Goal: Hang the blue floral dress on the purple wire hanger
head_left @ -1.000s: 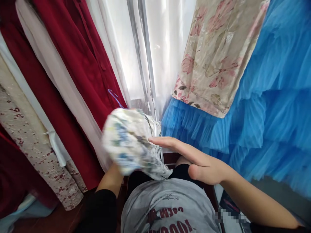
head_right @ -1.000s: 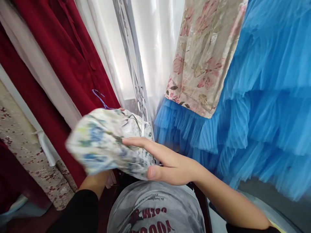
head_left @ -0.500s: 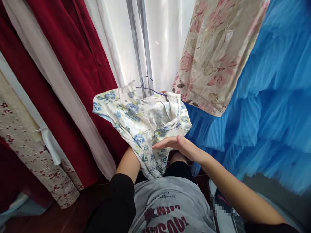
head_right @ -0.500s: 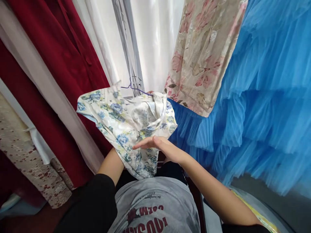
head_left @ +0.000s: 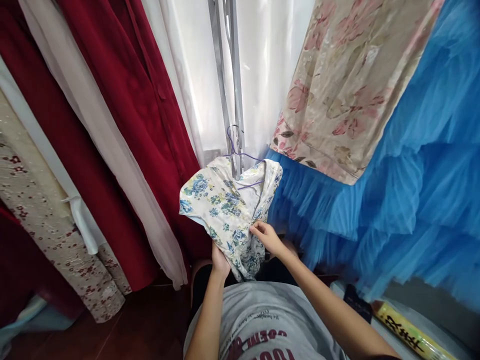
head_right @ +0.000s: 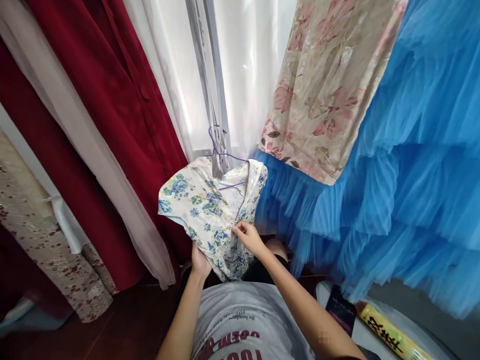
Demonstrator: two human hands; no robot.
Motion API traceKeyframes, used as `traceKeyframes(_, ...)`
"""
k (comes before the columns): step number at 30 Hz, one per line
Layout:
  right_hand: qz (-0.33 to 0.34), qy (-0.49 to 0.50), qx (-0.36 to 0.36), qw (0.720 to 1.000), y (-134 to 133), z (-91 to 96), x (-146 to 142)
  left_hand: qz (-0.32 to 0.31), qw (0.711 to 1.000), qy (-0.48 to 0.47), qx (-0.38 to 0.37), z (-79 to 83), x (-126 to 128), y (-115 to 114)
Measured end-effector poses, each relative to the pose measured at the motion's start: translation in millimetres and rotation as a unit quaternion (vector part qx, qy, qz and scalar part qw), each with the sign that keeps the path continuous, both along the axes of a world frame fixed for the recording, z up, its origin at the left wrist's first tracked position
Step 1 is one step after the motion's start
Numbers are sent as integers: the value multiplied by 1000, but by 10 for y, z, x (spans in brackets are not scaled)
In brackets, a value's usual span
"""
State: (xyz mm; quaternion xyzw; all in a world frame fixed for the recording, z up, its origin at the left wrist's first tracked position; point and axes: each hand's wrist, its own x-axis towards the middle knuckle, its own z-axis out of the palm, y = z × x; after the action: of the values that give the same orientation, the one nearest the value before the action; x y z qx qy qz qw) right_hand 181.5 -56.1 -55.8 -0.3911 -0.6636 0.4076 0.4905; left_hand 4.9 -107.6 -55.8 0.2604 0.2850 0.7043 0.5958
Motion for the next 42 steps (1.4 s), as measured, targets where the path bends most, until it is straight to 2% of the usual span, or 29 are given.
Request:
traceKeyframes(4, 14, 29, -33, 999, 64, -47, -223, 13, 996, 90, -27, -184, 24, -33)
traceKeyframes(9, 10, 68, -57, 996, 4, 34, -248, 49, 987, 148, -34, -244, 52, 32)
traceKeyframes(11, 4, 78, -67, 995, -97, 53, -192, 115, 973, 197, -28, -266, 0, 54)
traceKeyframes(12, 3, 81, -72, 994, -147, 65, -159, 182, 954, 237, -22, -271, -33, 56)
traceKeyframes(13, 1, 83, -78, 993, -191, 79, -126, 261, 922, 284, -9, -268, -62, 50)
traceKeyframes(15, -1, 84, -90, 992, -251, 119, -73, 394, 835, 382, 47, -232, -84, 17)
traceKeyframes(16, 2, 83, -95, 992, -268, 144, -55, 420, 796, 427, 85, -202, -66, -7)
traceKeyframes(17, 7, 81, -99, 992, -282, 170, -45, 413, 771, 468, 124, -169, -26, -31)
traceKeyframes(18, 14, 78, -101, 992, -294, 196, -41, 379, 761, 502, 158, -137, 32, -54)
traceKeyframes(20, 33, 71, -105, 991, -324, 242, -43, 285, 772, 534, 195, -94, 180, -88)
traceKeyframes(22, 61, 64, -112, 990, -365, 275, -43, 216, 796, 532, 189, -84, 317, -102)
traceKeyframes(25, 97, 64, -158, 981, -416, 310, -26, 165, 814, 533, 160, -90, 409, -87)
traceKeyframes(29, 65, 96, -220, 969, -342, 447, -12, 126, 800, 565, 161, -77, 380, -13)
traceKeyframes(32, 34, 120, -195, 973, -146, 765, -43, 108, 794, 580, 148, -84, 367, 40)
traceKeyframes(37, 28, 134, -121, 983, 293, 1636, -206, 76, 808, 568, 140, -87, 357, 30)
traceKeyframes(39, 23, 153, -135, 979, 441, 1927, -292, 62, 814, 566, 116, -97, 329, -4)
traceKeyframes(42, 3, 179, -128, 975, 552, 2154, -374, 28, 817, 569, 89, -159, 271, -63)
